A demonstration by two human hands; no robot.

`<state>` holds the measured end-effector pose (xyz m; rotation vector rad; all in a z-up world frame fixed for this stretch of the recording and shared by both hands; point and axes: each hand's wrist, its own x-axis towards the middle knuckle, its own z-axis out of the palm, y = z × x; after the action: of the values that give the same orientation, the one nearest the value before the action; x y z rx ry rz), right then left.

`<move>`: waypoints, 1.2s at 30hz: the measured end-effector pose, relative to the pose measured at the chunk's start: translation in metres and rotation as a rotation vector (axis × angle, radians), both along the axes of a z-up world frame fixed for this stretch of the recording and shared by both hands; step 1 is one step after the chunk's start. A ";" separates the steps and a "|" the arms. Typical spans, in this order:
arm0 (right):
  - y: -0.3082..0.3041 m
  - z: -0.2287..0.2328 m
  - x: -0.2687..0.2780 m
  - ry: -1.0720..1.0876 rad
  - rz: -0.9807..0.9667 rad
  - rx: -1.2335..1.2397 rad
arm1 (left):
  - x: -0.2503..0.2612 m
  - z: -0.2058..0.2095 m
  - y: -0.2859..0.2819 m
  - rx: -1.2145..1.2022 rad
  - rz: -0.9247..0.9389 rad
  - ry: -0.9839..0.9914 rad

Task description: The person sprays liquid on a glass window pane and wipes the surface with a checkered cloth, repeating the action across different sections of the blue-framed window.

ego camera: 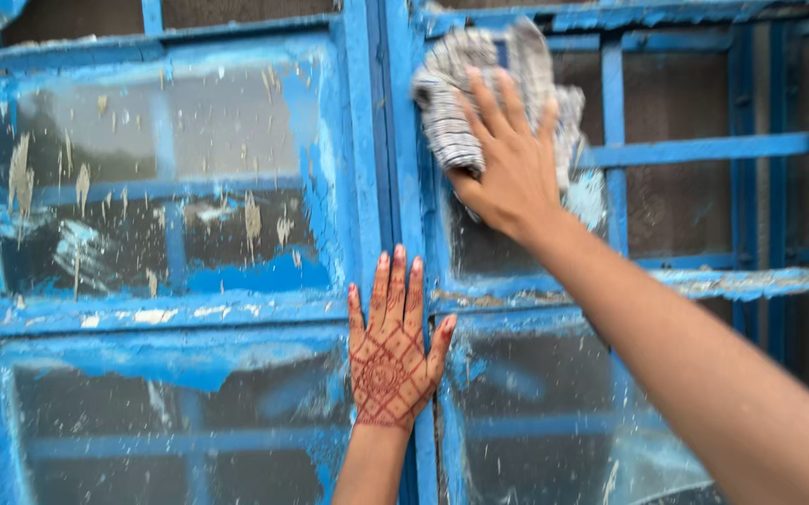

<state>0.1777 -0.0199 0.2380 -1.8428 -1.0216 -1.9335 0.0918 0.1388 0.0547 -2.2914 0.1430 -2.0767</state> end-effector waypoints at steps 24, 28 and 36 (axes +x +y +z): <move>-0.107 -0.101 -0.014 0.096 -0.084 -0.300 | -0.003 -0.002 -0.002 0.006 0.051 0.061; -0.118 -0.112 -0.008 0.152 -0.139 -0.283 | -0.004 -0.005 -0.001 0.015 0.103 0.123; -0.082 -0.045 0.014 0.372 0.038 0.055 | 0.000 -0.007 -0.002 0.010 0.094 0.066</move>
<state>0.1916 -0.1019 0.1934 -2.0319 -0.8653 -1.5013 0.0922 0.1371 0.0478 -2.3135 0.0477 -1.9533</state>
